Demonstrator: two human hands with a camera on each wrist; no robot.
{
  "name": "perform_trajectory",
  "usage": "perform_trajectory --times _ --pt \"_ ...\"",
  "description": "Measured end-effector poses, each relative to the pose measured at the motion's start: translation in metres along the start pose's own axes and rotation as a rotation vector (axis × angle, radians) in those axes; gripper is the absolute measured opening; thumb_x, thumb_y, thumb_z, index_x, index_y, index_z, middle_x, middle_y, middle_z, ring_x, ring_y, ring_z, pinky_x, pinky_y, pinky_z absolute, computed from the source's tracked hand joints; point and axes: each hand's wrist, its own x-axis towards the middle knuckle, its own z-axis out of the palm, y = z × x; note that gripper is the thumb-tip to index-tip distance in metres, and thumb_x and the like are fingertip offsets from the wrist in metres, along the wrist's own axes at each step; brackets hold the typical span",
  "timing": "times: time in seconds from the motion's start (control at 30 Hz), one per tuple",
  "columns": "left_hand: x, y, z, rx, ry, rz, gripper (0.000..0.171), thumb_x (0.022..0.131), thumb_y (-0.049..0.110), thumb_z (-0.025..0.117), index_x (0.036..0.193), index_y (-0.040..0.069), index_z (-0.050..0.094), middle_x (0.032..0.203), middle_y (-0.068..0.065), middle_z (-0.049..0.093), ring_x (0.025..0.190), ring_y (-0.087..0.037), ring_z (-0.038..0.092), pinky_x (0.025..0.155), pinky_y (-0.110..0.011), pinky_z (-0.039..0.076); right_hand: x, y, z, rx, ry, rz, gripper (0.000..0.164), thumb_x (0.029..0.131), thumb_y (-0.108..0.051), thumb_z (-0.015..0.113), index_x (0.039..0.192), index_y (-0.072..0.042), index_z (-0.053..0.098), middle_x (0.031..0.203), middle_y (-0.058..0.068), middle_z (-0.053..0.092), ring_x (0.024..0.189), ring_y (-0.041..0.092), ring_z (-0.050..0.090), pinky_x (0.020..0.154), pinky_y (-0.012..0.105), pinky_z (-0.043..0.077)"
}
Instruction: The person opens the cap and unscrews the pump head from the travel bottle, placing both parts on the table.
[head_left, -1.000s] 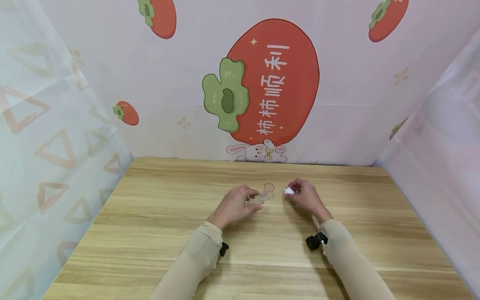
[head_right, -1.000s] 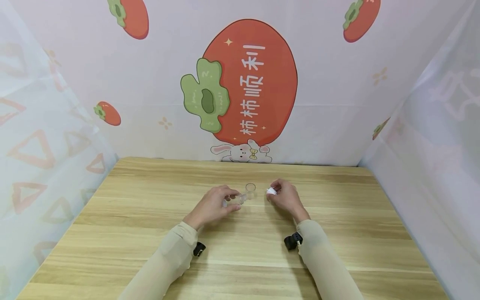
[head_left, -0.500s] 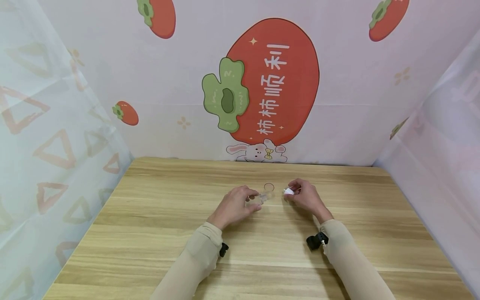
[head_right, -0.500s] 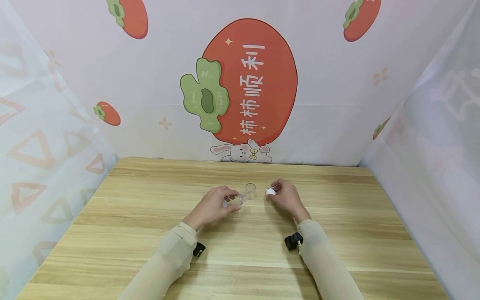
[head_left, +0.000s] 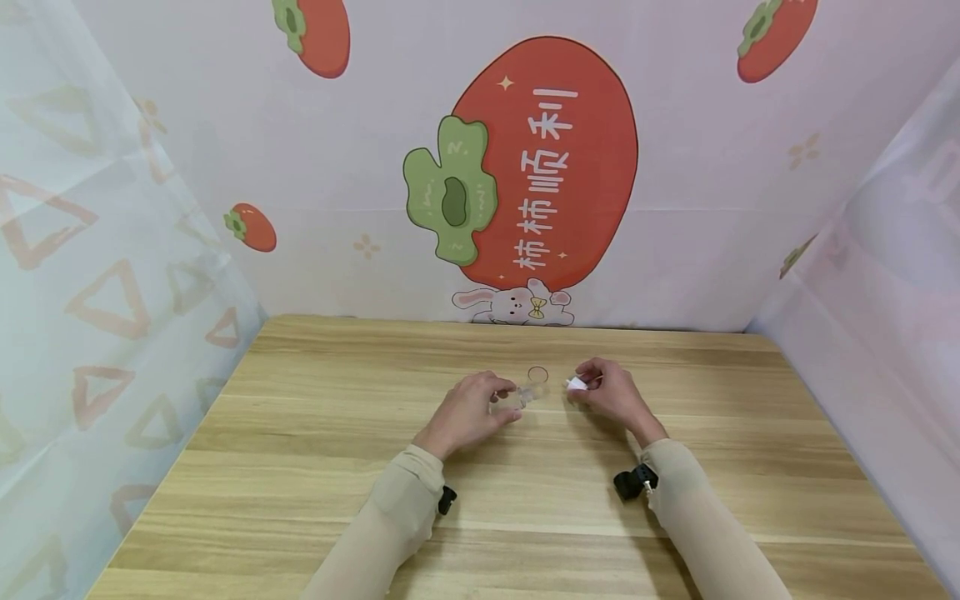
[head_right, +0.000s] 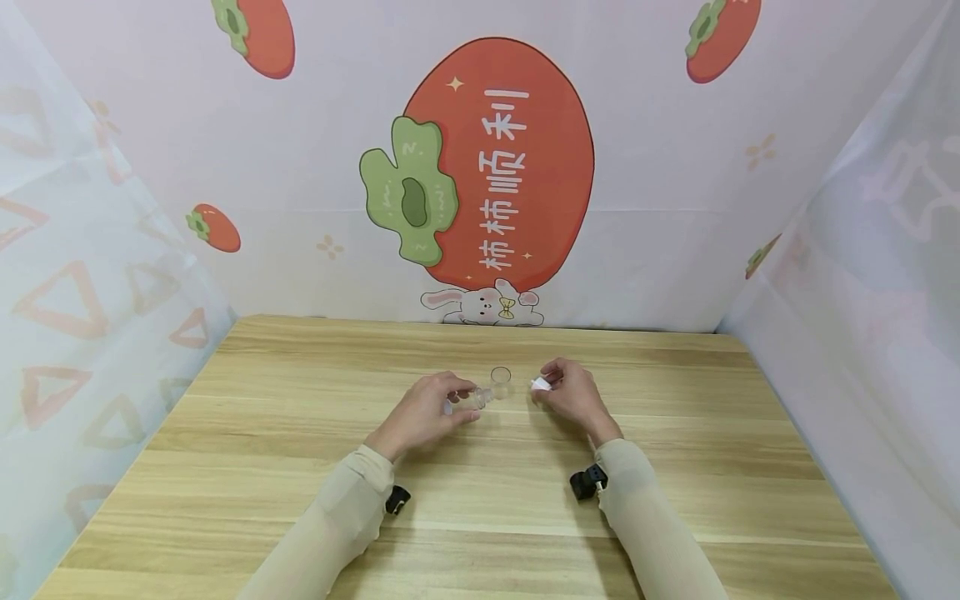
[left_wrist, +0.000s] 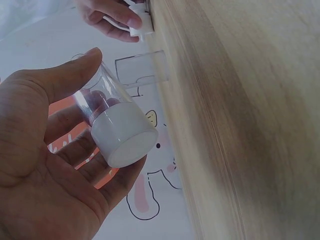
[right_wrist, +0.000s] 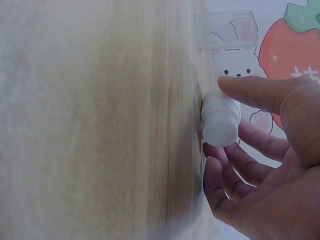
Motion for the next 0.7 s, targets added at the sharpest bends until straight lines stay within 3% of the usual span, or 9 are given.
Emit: perform_trajectory --times 0.3,0.7 --pt "-0.001 0.0 -0.001 -0.02 0.005 -0.023 0.037 0.09 0.027 0.079 0.121 0.008 0.073 0.104 -0.007 0.07 0.095 -0.021 0.064 0.083 -0.039 0.053 -0.002 -0.003 -0.002 0.003 0.0 -0.001 0.037 0.086 -0.011 0.082 0.115 0.004 0.064 0.106 0.015 0.067 0.091 0.025 0.062 0.076 0.032 0.052" --pt "0.001 -0.006 -0.005 -0.124 0.054 -0.082 0.036 0.091 0.024 0.079 0.122 0.007 0.071 0.112 -0.008 0.069 0.101 -0.022 0.064 0.089 -0.038 0.054 -0.011 -0.006 -0.009 -0.002 0.008 0.014 0.041 0.09 -0.017 0.078 0.122 0.004 0.063 0.111 0.017 0.067 0.1 0.029 0.065 0.086 0.043 0.054"
